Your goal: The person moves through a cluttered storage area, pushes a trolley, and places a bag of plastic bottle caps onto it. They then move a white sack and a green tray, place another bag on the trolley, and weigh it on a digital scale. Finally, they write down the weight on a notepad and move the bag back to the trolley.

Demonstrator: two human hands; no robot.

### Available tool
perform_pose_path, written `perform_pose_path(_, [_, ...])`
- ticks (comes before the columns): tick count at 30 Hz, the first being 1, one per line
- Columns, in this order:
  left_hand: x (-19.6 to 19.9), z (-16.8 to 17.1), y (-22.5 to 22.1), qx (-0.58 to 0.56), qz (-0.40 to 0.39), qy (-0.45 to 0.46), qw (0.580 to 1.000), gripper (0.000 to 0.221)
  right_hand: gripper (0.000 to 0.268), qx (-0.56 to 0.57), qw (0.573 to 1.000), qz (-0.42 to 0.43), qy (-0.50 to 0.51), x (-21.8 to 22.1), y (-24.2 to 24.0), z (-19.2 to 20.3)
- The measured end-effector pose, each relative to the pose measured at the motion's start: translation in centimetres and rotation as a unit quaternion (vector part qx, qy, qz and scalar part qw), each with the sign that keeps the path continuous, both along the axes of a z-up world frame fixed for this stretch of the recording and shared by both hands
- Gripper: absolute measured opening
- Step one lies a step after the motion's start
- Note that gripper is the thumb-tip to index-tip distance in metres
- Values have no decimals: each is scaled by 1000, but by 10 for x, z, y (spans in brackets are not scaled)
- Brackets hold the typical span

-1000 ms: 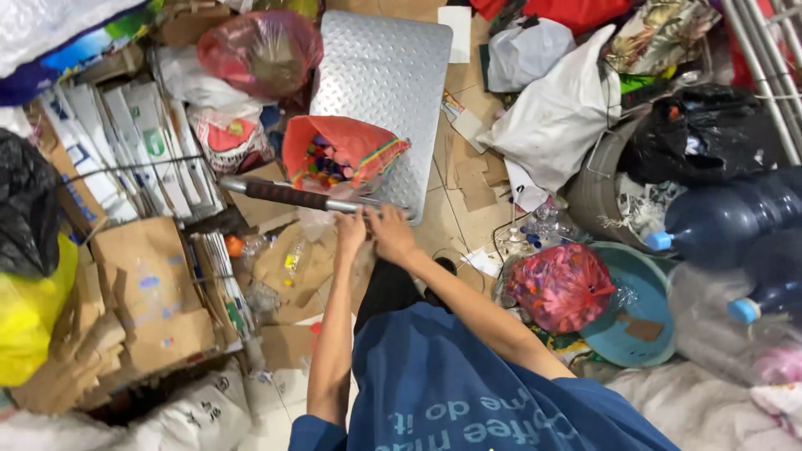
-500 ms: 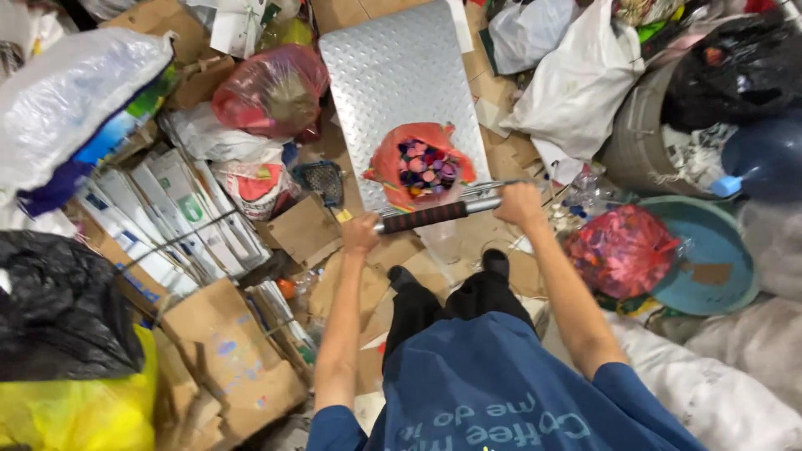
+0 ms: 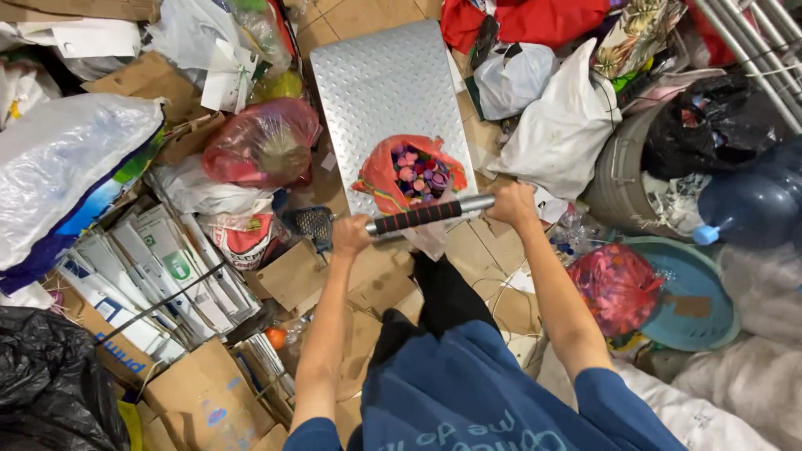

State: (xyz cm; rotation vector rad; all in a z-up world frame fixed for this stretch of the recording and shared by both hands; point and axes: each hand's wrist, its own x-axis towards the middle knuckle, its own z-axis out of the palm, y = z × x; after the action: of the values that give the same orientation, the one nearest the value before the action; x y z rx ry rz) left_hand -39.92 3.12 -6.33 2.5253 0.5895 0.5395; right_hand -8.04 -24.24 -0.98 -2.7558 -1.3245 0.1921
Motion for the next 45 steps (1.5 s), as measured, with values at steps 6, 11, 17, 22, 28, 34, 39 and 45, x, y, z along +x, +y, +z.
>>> perform_pose_path(6, [50, 17, 60, 32, 57, 100, 993, 16, 28, 45, 998, 42, 2, 57, 67, -15])
perform_pose_path(11, [107, 39, 133, -2, 71, 116, 991, 13, 23, 35, 998, 37, 22, 105, 142, -5])
perform_pose_path(17, [164, 34, 221, -31, 96, 171, 980, 17, 28, 14, 998, 39, 37, 159, 227, 7])
perform_pose_path(22, [216, 34, 292, -36, 105, 173, 979, 19, 27, 21, 998, 32, 50, 208, 297, 9])
perform_pose_path(28, [276, 23, 386, -30, 83, 195, 977, 24, 26, 17, 999, 8, 38, 260, 377, 8])
perform_pose_path(34, [342, 35, 461, -63, 81, 241, 965, 27, 24, -2, 1000, 5, 23, 322, 450, 5])
perform_pose_path(39, [403, 37, 530, -58, 94, 263, 958, 26, 19, 52, 999, 11, 0, 382, 514, -4])
perform_pose_path(45, [474, 32, 599, -54, 143, 223, 963, 29, 23, 96, 994, 33, -49, 458, 589, -36])
